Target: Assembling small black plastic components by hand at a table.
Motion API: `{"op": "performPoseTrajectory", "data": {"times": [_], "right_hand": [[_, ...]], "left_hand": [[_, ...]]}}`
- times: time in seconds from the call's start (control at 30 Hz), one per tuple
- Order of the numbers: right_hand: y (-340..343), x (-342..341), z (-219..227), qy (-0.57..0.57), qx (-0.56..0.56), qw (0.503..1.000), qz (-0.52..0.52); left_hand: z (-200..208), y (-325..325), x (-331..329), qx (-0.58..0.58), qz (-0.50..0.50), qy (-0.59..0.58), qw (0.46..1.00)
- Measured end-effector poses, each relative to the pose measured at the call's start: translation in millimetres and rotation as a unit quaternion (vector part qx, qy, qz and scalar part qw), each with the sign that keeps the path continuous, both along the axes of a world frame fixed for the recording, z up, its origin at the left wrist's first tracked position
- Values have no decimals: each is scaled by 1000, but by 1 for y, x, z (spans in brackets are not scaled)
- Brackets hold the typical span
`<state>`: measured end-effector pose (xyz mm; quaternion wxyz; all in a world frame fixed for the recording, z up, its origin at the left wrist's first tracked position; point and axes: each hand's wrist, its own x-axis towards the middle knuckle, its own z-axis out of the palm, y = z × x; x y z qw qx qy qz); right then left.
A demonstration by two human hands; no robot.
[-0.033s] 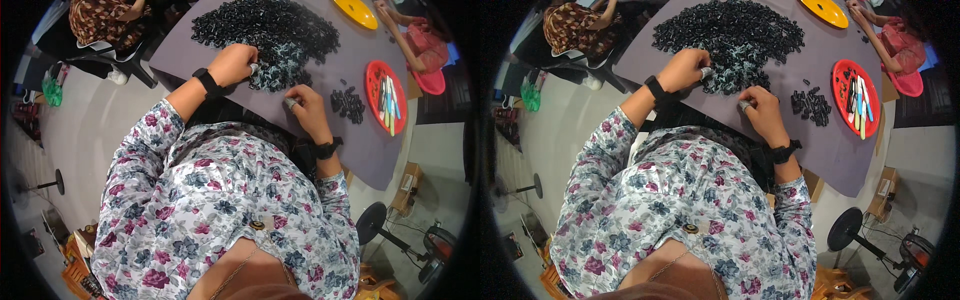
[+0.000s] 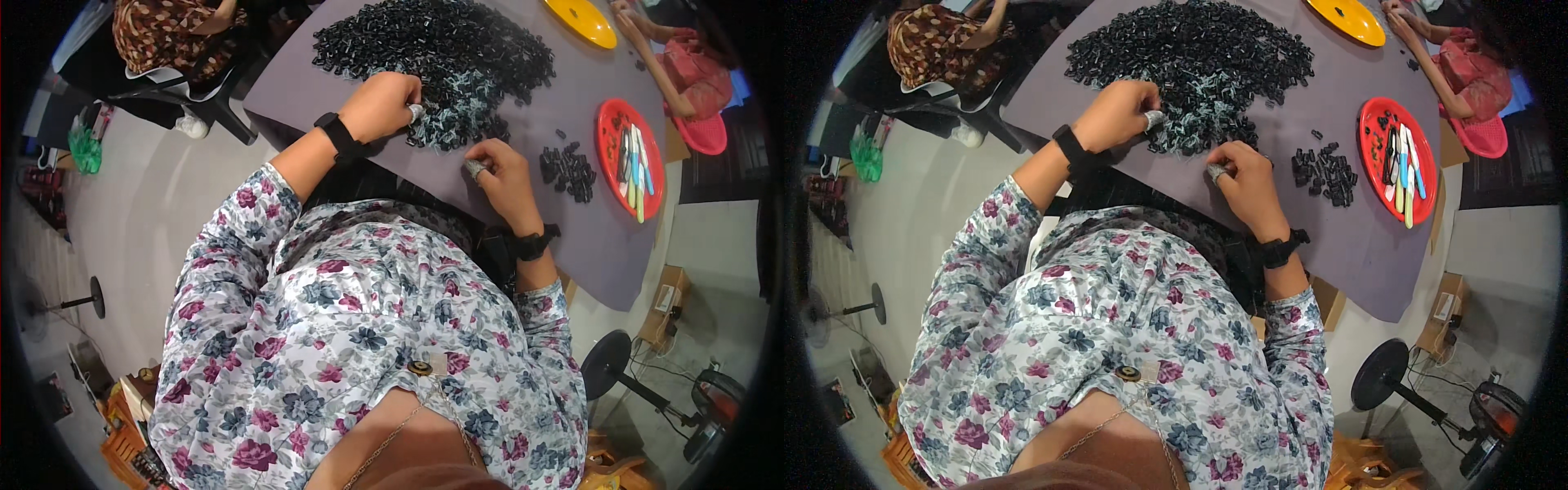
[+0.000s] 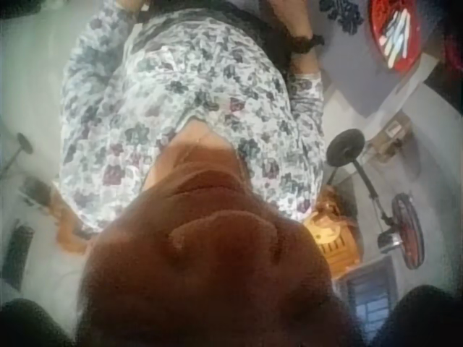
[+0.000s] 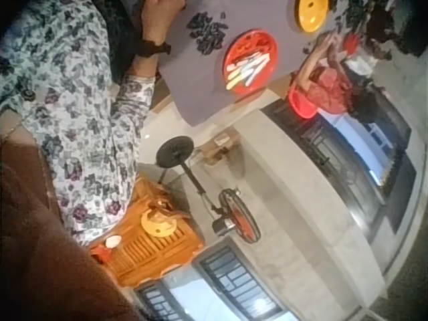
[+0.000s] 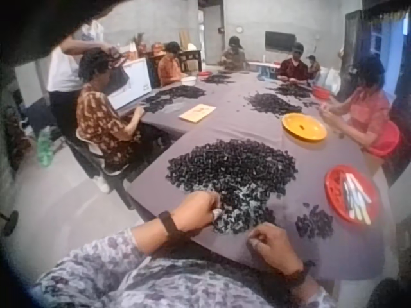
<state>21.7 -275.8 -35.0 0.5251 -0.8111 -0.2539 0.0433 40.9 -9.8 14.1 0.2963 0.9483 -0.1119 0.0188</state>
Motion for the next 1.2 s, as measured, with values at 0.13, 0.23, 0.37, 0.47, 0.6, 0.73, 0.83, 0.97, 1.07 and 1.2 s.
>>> {"op": "performPoseTrajectory", "data": {"times": [0.13,0.23,0.37,0.47,0.6,0.73,0.83,0.97,1.07,1.2], "right_hand": [[0,0,1,2,9,1000,-2],[-1,0,-1,-2,8,1000,-3],[0,0,-4,12,25,1000,-7],[-1,1,-6,6,26,1000,-8],[1,1,-2,21,19,1000,-12],[3,2,-1,15,13,1000,-8],[4,1,0,10,19,1000,-9],[3,3,-2,4,16,1000,-8],[3,0,1,7,18,1000,-6],[2,0,0,-2,21,1000,-5]], "left_hand": [[6,-4,-3,-79,28,59,995],[-4,-2,-2,-125,14,33,992],[-12,-4,-3,-192,-5,14,981],[-9,-2,0,-151,-10,66,986],[-2,-7,1,-48,-27,-23,998],[-2,-23,22,51,-45,-101,993],[-4,-28,29,112,-45,-77,990],[0,-16,25,123,-35,-49,991],[1,-8,21,119,-35,-47,991],[-2,1,17,99,-43,-29,994]]}}
